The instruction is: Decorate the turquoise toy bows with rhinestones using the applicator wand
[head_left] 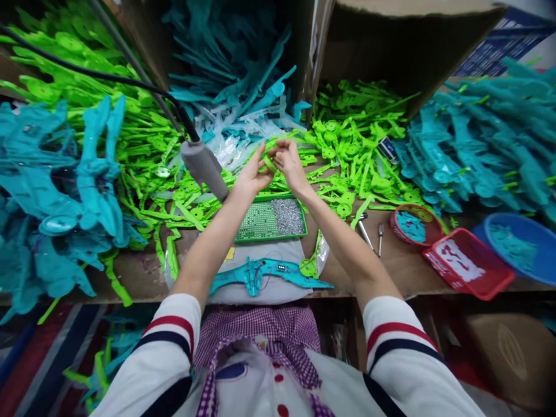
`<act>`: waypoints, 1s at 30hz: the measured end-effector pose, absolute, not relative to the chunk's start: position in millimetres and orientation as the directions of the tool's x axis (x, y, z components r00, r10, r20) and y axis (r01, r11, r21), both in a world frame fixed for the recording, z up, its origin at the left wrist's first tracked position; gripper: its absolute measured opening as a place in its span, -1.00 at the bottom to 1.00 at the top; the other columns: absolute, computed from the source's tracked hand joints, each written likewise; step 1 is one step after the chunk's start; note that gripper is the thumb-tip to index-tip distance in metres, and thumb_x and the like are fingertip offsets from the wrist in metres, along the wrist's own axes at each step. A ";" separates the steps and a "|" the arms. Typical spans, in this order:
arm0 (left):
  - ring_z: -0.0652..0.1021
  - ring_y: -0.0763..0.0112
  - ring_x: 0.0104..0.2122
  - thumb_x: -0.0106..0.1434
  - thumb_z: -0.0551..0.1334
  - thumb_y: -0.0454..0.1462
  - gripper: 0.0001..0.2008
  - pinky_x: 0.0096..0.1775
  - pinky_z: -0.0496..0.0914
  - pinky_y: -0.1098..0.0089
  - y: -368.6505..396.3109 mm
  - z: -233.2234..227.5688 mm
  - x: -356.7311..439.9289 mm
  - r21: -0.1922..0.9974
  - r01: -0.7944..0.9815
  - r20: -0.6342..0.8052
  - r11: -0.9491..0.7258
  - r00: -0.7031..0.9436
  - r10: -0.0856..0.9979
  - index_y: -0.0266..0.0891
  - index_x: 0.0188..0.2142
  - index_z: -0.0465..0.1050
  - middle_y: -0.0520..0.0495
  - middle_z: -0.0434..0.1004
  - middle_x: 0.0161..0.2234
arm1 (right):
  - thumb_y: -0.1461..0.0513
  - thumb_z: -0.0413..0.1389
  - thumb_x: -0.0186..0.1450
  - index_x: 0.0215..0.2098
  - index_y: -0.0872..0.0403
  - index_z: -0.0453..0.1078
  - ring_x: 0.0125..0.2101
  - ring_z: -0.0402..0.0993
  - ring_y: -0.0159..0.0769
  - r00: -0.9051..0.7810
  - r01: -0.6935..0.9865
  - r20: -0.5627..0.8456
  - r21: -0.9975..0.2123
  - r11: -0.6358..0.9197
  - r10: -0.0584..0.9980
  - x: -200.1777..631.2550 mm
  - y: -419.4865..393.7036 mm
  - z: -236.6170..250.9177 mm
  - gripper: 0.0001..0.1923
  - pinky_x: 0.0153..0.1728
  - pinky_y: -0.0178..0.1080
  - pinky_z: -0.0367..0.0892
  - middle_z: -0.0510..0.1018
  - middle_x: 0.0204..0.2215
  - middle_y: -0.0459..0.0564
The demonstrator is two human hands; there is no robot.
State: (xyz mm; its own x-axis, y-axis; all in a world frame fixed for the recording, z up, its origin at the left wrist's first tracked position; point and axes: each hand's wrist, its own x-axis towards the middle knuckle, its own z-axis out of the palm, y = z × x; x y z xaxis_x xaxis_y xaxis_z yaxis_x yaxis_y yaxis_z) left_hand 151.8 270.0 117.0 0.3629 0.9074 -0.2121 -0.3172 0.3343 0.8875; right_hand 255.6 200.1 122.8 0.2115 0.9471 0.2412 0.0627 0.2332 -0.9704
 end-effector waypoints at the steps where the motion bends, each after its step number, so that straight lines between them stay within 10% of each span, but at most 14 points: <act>1: 0.55 0.49 -0.34 0.42 0.22 -0.19 -0.80 -0.31 0.47 0.47 263.7 115.2 144.4 0.903 -0.282 -0.194 0.324 0.405 0.894 -0.26 -0.11 0.53 -0.10 0.54 -0.30 | -0.08 -0.02 0.36 0.15 -0.05 0.12 0.11 0.41 -0.22 0.181 0.082 0.228 -0.973 0.216 0.957 251.0 189.3 122.8 -0.51 0.20 -0.08 0.34 0.46 0.06 0.03; 11: 0.61 0.32 -0.14 0.29 0.28 -0.37 -0.77 -0.10 0.52 0.29 186.1 94.5 89.7 0.975 0.027 -0.211 0.222 0.444 0.871 -0.27 -0.05 0.52 -0.17 0.61 -0.17 | -0.11 0.01 0.35 0.09 -0.10 0.23 0.06 0.50 -0.21 0.276 0.146 0.150 -0.983 0.113 0.949 278.1 102.1 121.4 -0.56 0.03 -0.10 0.46 0.52 0.06 0.04; 19: 0.65 0.18 -0.14 0.19 0.38 -0.08 -0.74 -0.06 0.58 0.16 22.4 98.0 -49.5 0.945 0.324 -0.064 -0.050 0.331 0.941 -0.06 -0.14 0.61 -0.08 0.68 -0.14 | 0.08 0.07 0.38 -0.14 -0.11 0.47 -0.19 0.62 -0.08 0.522 0.378 0.189 -0.925 -0.027 0.832 242.5 -111.6 64.0 -0.82 -0.13 0.04 0.58 0.63 -0.22 0.04; 26: 0.64 0.25 -0.11 0.29 0.27 -0.25 -0.79 0.01 0.53 0.19 -11.4 104.8 43.4 0.967 0.219 -0.014 -0.128 0.550 0.835 -0.04 -0.14 0.67 -0.04 0.70 -0.12 | 0.14 0.00 0.42 0.34 -0.17 0.23 0.25 0.39 -0.02 0.444 0.774 0.536 -0.633 -0.007 0.718 244.4 -108.3 53.8 -0.48 0.23 0.17 0.37 0.47 0.20 0.11; 30: 0.62 0.33 -0.33 0.28 0.26 -0.29 -0.73 -0.19 0.53 0.27 10.1 87.2 127.9 0.980 0.189 -0.086 -0.068 0.699 0.710 -0.19 -0.07 0.66 -0.09 0.72 -0.24 | 0.08 -0.11 0.47 0.44 -0.11 0.07 0.39 0.14 -0.04 0.469 0.780 0.472 -0.617 -0.100 0.746 286.7 -72.4 54.6 -0.41 0.34 0.17 0.19 0.24 0.39 0.07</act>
State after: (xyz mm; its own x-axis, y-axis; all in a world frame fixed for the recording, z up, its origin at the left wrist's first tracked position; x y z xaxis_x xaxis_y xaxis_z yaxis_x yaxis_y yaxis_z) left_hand 127.9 10.1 87.2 0.6990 0.7099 -0.0856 0.1886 -0.0676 0.9797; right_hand 286.7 -72.4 54.6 0.4694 0.7461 0.4722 0.7803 -0.1002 -0.6173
